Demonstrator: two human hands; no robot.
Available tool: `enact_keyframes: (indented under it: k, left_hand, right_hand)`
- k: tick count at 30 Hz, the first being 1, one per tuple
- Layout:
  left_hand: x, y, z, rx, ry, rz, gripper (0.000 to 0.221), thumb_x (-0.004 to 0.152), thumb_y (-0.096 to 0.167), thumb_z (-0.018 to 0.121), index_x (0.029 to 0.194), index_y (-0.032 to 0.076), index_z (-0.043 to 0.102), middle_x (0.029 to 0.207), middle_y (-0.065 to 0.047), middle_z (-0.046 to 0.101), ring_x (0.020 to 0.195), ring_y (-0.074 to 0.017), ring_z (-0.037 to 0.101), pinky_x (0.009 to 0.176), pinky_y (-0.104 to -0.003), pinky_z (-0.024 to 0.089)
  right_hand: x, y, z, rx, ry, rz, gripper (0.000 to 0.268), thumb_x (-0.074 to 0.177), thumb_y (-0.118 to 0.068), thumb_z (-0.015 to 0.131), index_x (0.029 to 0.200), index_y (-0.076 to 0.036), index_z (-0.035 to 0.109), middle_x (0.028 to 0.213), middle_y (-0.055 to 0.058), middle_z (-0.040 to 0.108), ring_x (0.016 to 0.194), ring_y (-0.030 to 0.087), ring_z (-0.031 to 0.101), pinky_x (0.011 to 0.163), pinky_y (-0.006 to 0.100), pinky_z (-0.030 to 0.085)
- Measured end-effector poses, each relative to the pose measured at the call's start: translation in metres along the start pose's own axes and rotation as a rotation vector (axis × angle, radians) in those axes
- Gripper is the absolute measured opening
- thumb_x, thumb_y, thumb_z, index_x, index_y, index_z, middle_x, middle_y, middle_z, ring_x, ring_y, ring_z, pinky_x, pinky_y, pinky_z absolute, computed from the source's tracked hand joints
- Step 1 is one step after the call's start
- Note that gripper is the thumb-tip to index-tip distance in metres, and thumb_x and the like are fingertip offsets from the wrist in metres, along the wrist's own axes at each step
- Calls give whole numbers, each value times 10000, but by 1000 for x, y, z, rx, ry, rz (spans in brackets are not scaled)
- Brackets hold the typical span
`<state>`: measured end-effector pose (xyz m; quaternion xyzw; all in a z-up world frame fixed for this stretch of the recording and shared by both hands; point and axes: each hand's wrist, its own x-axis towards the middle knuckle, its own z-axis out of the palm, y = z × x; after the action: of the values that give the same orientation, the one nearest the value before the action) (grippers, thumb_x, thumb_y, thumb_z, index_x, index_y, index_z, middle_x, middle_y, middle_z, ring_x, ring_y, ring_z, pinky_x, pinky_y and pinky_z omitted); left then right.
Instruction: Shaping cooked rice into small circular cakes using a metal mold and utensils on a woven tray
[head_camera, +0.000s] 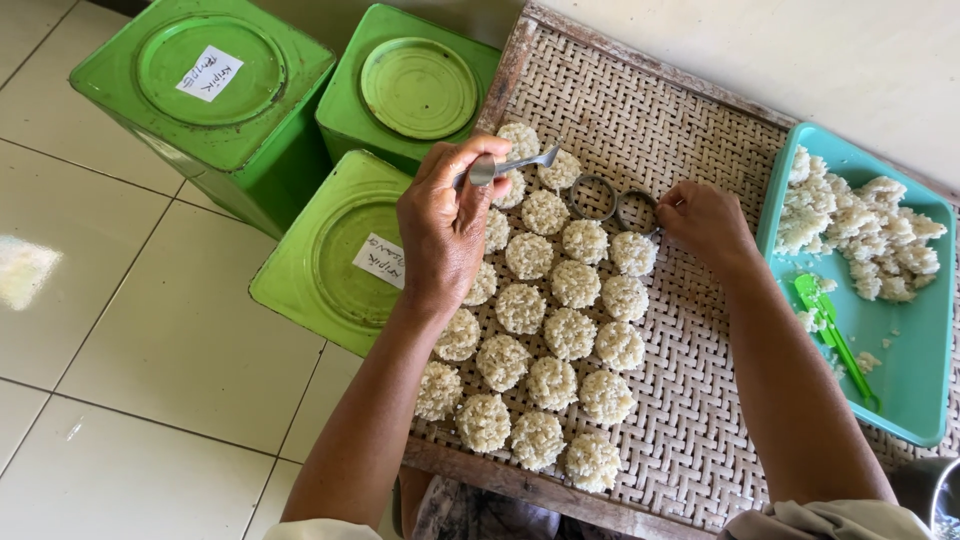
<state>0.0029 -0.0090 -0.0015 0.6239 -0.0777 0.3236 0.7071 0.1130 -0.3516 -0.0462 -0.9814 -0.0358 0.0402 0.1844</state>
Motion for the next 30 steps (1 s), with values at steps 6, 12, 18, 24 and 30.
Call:
enact_keyframes:
  k: [6, 12, 18, 24, 30]
  left_hand:
    - [-4, 3, 7, -21, -5, 3, 166, 1048, 60, 577, 1162, 82, 695, 1029, -130, 670, 905, -246, 741, 812, -373, 686]
    - [-13, 22, 19, -29, -44, 12, 166, 1042, 58, 573, 1146, 50, 702, 1022, -159, 681, 907, -294, 755, 787, -375, 686]
    - [-32, 44, 28, -47, -161, -24, 261, 989, -94, 589, 1224, 20, 606, 1195, -118, 634, 980, -221, 706, 910, -321, 672]
    - [-64, 62, 58, -50, -204, -15, 197, 1037, 3, 553, 1228, -2, 604, 1182, -130, 630, 983, -226, 699, 918, -335, 676]
    - [-96, 61, 84, -63, -225, 8, 207, 1047, 102, 550, 1231, 20, 602, 1170, -174, 655, 964, -271, 728, 887, -370, 701]
  right_hand:
    - [-2, 4, -3, -17, 27, -5, 228, 1005, -197, 624, 1097, -68, 788, 887, 183, 764, 898, 435, 709, 754, 540, 561]
    - [-47, 12, -51, -99, 196, -140, 188, 985, -201, 605, 1073, -180, 769, 1021, 132, 746, 996, 430, 693, 901, 549, 535]
    - [-140, 69, -123, -253, 170, 243, 291, 1046, -332, 664, 1180, -90, 754, 983, 97, 785, 778, 266, 730, 732, 430, 593]
    - [-171, 230, -110, -612, -176, 439, 481, 954, -520, 572, 1354, -264, 647, 1367, -20, 686, 1201, 282, 669, 1020, 494, 518]
    - [-170, 230, -96, -418, -154, 351, 371, 978, -403, 639, 1261, -167, 674, 1121, 31, 760, 985, 218, 710, 888, 404, 563]
